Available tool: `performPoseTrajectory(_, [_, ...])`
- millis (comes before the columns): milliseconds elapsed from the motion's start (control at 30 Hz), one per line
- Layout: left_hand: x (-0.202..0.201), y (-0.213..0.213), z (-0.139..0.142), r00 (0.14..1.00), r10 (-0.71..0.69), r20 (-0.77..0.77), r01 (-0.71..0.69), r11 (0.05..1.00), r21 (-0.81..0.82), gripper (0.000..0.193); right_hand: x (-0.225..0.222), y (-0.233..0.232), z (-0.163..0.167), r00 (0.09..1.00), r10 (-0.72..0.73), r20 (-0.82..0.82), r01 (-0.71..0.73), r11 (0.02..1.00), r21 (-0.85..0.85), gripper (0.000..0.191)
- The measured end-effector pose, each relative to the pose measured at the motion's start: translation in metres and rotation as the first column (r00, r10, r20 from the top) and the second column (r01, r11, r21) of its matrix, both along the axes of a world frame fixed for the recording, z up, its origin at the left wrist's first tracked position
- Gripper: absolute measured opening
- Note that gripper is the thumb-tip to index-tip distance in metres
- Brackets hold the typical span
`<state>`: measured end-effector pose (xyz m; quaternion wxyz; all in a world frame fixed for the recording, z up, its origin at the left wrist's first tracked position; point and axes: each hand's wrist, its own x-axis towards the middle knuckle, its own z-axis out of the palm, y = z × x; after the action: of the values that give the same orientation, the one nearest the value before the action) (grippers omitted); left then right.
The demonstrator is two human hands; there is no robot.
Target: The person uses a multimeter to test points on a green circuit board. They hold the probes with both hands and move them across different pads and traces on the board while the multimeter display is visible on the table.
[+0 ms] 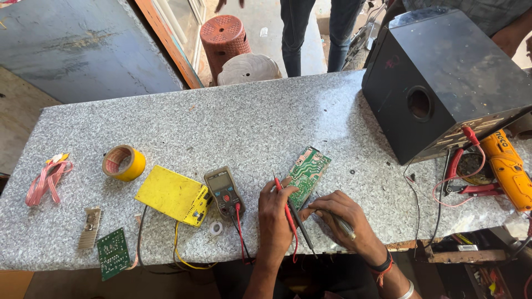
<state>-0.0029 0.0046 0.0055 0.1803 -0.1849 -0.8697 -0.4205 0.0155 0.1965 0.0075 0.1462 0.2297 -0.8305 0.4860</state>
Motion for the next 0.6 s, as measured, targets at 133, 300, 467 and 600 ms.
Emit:
performPoseTrajectory(133, [-0.0023,-0.0001,0.0018,0.999,-0.003,-0.033,0.003,1.0,0.007,0.058,-0.0001,-0.0007,-0.0011,1.0,-0.019,0.022,0.019,1.0,0.011,0.022])
performPoseTrajectory(300, [-0.0016,-0.0002,0.0042,0.999,-0.017,0.029,0.017,1.0,0.013,0.057,-0.0013,-0.0013,-0.0039,0.999,-0.021,0.025,0.021,1.0,0.013,0.022])
performPoseTrajectory(467, [0.0,-0.0004,0.0056,0.998,-0.015,0.064,0.014,1.0,0.003,0.056,-0.0013,-0.0008,-0.0075,0.999,-0.027,0.022,0.027,1.0,0.016,0.023])
performPoseTrajectory(600, [-0.0002,0.001,0.0044,0.995,-0.011,0.094,0.01,1.0,0.012,0.058,-0.0017,-0.0008,-0.009,0.999,-0.031,0.029,0.031,0.999,0.018,0.023])
